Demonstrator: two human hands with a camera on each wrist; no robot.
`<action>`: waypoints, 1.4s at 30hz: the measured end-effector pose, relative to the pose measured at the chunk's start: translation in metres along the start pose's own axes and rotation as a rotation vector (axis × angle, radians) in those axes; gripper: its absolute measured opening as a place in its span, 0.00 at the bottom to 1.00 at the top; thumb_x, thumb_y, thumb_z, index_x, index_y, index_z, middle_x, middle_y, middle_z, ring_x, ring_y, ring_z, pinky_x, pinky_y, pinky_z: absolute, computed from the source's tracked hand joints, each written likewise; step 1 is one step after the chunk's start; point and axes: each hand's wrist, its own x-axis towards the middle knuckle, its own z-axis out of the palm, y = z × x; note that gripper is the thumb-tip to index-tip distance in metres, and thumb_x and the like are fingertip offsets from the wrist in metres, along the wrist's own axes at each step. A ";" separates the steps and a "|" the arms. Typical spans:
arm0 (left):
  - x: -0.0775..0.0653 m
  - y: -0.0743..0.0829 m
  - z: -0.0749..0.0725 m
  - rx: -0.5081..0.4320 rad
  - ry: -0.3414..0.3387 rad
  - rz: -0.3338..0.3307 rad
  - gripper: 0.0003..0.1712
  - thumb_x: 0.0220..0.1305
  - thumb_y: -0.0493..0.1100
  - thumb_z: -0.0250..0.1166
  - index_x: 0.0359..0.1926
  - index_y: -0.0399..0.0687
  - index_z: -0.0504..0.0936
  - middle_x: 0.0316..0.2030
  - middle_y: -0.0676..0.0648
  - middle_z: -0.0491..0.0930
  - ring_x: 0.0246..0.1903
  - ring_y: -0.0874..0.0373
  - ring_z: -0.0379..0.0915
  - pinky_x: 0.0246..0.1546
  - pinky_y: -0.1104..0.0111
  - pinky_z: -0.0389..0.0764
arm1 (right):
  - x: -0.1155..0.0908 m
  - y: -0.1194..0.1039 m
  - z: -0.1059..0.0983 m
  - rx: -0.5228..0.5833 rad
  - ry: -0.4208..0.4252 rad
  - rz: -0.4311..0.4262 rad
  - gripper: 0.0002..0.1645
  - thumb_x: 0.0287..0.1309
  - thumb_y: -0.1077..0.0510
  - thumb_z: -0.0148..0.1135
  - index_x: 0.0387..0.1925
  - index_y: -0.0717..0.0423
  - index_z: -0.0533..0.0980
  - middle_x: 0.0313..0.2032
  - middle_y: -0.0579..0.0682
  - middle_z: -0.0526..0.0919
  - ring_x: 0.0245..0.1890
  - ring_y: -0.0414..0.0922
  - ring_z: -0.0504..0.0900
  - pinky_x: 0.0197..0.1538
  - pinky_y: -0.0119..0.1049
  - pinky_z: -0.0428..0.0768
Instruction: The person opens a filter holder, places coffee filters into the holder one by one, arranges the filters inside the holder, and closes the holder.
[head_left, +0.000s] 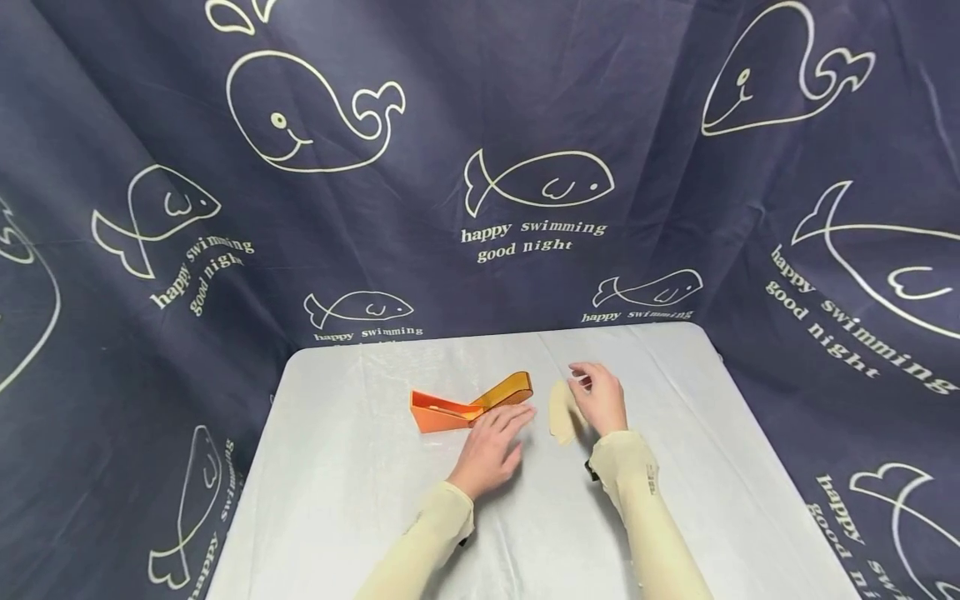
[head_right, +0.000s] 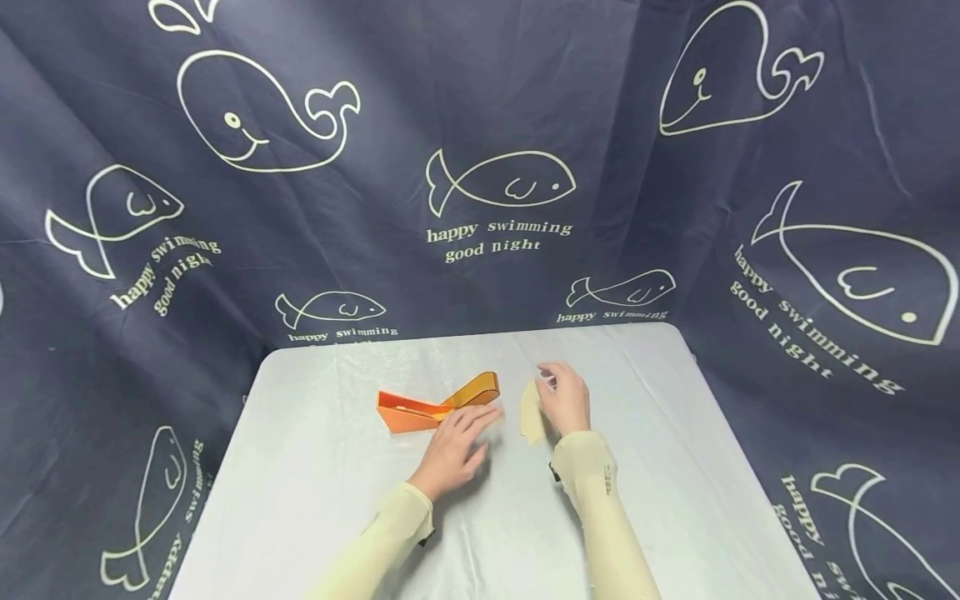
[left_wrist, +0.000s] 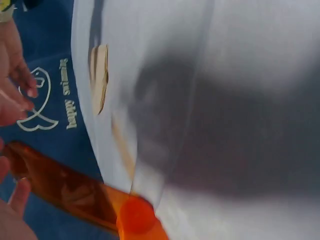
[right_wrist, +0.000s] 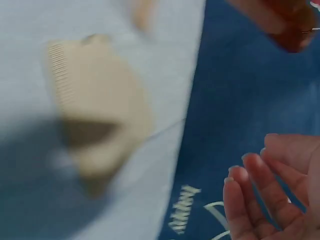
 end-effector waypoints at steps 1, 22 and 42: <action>0.000 0.002 0.003 -0.005 -0.030 -0.002 0.40 0.61 0.39 0.69 0.74 0.54 0.70 0.72 0.55 0.71 0.70 0.56 0.68 0.71 0.56 0.70 | -0.002 0.006 0.002 -0.019 -0.014 0.030 0.17 0.62 0.63 0.69 0.53 0.61 0.84 0.46 0.61 0.87 0.42 0.58 0.87 0.49 0.54 0.83; -0.011 0.013 0.024 -0.077 -0.398 -0.116 0.37 0.72 0.49 0.65 0.78 0.53 0.65 0.77 0.54 0.64 0.73 0.55 0.65 0.70 0.55 0.70 | -0.023 0.056 0.027 -0.215 -0.127 0.252 0.16 0.54 0.60 0.77 0.45 0.60 0.86 0.34 0.55 0.87 0.34 0.53 0.83 0.41 0.54 0.81; -0.013 0.007 0.024 -0.120 -0.360 -0.156 0.37 0.72 0.48 0.65 0.78 0.55 0.65 0.76 0.54 0.67 0.72 0.55 0.66 0.69 0.54 0.72 | -0.024 0.045 0.013 -0.159 -0.064 0.202 0.04 0.55 0.63 0.76 0.33 0.60 0.89 0.32 0.57 0.90 0.32 0.54 0.87 0.40 0.53 0.84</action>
